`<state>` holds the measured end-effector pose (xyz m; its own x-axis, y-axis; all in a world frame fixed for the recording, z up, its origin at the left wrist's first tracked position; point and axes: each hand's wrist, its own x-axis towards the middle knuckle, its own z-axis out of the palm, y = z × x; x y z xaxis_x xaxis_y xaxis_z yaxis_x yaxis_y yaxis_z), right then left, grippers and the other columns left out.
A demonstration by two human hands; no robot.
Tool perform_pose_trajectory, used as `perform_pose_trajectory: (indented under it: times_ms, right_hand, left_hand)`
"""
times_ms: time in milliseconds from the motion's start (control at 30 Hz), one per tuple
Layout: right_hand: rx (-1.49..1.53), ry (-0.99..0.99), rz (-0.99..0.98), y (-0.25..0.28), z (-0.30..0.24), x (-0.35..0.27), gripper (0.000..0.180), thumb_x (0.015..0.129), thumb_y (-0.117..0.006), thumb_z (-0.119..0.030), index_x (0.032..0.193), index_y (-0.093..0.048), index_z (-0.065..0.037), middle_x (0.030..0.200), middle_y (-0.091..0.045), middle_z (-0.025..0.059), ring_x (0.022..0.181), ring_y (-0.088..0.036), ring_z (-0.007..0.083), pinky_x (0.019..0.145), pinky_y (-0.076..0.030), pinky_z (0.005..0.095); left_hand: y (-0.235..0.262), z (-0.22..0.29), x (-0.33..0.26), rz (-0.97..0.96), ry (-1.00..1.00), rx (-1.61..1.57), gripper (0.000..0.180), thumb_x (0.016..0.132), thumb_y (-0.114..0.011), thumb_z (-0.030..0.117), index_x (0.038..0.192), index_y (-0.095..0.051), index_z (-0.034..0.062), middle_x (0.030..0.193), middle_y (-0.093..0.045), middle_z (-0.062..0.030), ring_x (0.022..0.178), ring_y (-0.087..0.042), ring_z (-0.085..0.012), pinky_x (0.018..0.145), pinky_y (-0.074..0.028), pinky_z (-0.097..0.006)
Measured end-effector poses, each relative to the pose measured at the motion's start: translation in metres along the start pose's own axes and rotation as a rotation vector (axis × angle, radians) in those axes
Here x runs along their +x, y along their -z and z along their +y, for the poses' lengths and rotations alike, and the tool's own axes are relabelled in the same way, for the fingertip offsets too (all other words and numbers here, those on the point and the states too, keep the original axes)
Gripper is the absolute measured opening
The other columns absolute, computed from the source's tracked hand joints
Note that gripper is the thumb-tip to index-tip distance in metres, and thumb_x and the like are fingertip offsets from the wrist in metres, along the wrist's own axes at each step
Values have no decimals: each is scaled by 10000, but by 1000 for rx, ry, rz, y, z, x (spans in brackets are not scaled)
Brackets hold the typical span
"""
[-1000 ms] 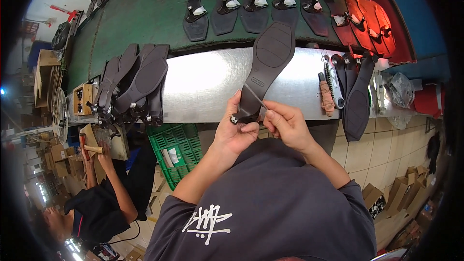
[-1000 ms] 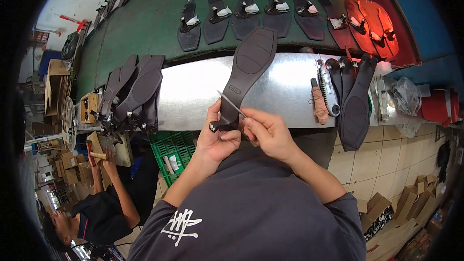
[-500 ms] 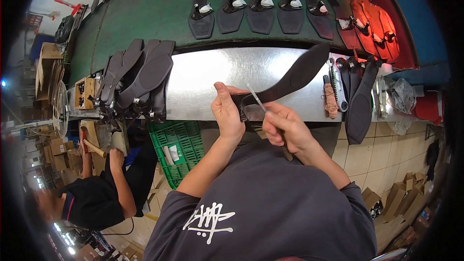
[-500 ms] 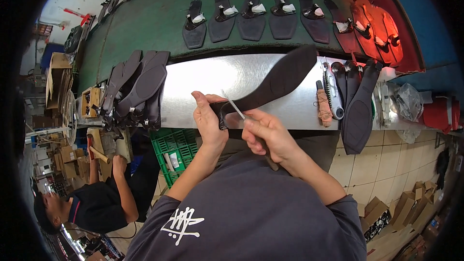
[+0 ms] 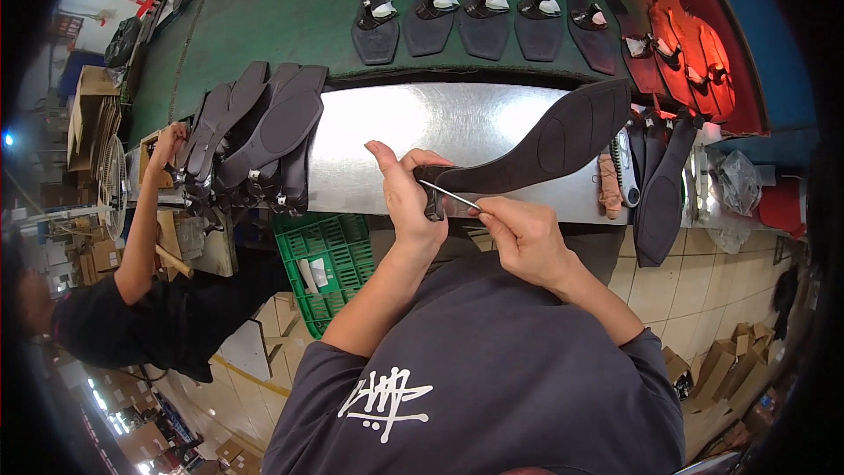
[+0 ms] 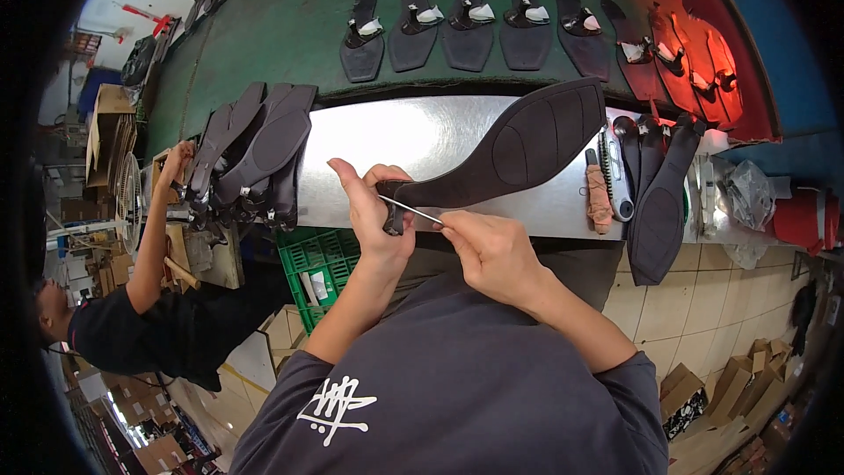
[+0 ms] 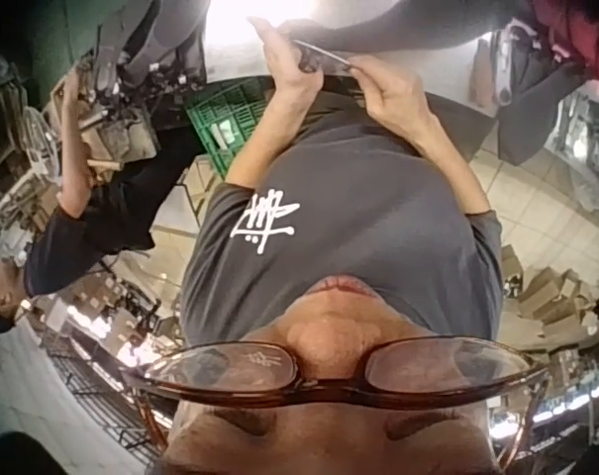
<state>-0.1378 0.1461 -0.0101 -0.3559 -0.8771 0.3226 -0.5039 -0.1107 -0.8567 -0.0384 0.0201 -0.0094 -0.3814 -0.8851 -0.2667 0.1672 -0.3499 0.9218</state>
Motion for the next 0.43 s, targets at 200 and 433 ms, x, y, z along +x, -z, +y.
perform_pose_trajectory:
  times_ms: [200,433]
  right_hand:
    - [23,35,-104,2,-12,-1,96,827,-620,12,922,-609,9,749,-625,142,648,-620,307,579,-485,375]
    - [-102,-9,54,4,-6,5,110,833,-647,-30,938,-618,-24,740,-618,130,633,-619,293,553,-482,369]
  left_hand:
    - [12,-2,11,-44,155,-109,763,914,-250,725,678,-549,64,578,-526,-20,487,-475,-101,440,-353,-213]
    - [15,-19,16,-291,711,-882,764,718,-553,795,861,-647,50,784,-641,-131,819,-598,-313,858,-484,-473]
